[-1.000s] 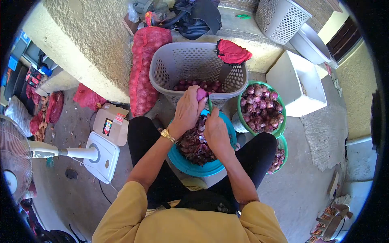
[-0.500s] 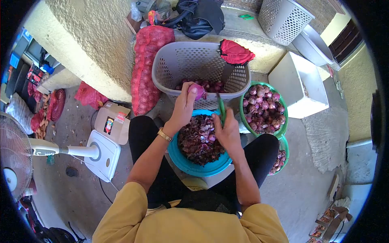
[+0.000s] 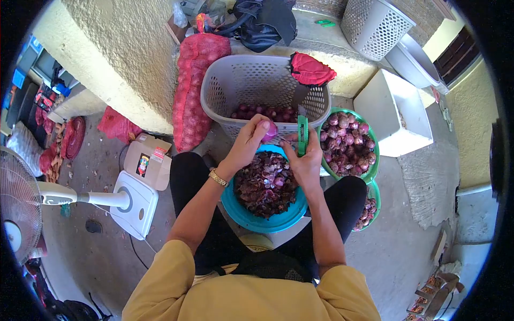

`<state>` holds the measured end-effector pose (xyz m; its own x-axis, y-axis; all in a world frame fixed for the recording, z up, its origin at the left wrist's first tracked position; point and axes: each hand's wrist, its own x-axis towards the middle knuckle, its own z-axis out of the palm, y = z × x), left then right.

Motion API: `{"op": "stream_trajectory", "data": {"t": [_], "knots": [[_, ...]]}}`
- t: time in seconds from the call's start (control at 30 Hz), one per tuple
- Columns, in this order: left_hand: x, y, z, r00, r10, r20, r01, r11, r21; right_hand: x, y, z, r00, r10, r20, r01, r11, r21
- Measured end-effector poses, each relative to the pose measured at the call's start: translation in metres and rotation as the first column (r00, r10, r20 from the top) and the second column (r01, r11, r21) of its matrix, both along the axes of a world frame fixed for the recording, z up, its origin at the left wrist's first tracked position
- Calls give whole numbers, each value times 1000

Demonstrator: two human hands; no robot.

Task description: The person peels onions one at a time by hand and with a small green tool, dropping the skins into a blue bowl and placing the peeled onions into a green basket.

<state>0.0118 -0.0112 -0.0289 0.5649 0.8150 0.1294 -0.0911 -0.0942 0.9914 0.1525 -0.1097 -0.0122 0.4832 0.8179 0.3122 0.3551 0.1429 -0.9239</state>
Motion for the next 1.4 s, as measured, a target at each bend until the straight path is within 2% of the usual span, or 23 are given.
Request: {"op": "stream_trajectory", "data": {"t": [0.17,0.23,0.27,0.33,0.37,0.43,0.57,0.67,0.73,0.77,0.83,0.93,1.07,1.13,1.17,1.27,1.3,1.4], "knots": [[-9,9,5,998,30,51,-26,997,-70,19,-11,-8,996,69,54,-60,986,-155],[-10,9,5,997,62,-45,-57,993,105,21,-13,-14,986,148,74,-140,985,-103],[-11,9,6,997,63,-46,-58,993,104,22,-14,-19,986,148,74,-141,985,-103],[-14,6,9,970,89,-226,2,929,371,24,-16,-26,982,127,137,-105,982,-158],[-14,5,10,970,88,-225,2,929,371,24,-17,-22,982,126,137,-104,982,-159],[-16,3,12,946,165,-278,46,782,621,23,-19,-12,977,169,128,-127,950,-287],[-21,8,10,912,155,-379,128,771,624,28,-15,-31,979,145,144,-113,972,-207],[-23,10,11,904,163,-395,140,761,633,24,-17,-19,975,173,138,-129,951,-281],[-23,8,14,895,195,-401,129,747,652,21,-17,-9,975,123,183,-37,910,-414],[-23,8,13,895,196,-400,127,748,651,21,-18,-11,975,125,183,-38,909,-416],[-23,10,12,870,217,-442,172,707,686,22,-16,-20,986,118,114,-86,964,-254],[-22,13,7,875,224,-428,174,681,712,29,-11,-44,968,215,129,-185,960,-211],[-20,17,2,866,250,-433,183,646,741,35,0,-21,952,294,87,-261,927,-269],[-19,18,-1,882,273,-384,163,589,792,39,6,4,929,339,-148,-370,861,-349],[-19,19,-2,881,273,-385,161,592,789,41,11,6,929,354,-104,-369,889,-270],[-19,21,-3,869,242,-433,227,581,781,49,25,4,934,326,-148,-350,917,-189],[-18,21,-3,854,246,-458,244,588,771,51,27,5,915,309,-259,-364,909,-202],[-16,23,-2,839,262,-476,249,593,766,50,28,-9,917,235,-323,-326,908,-265]]}}
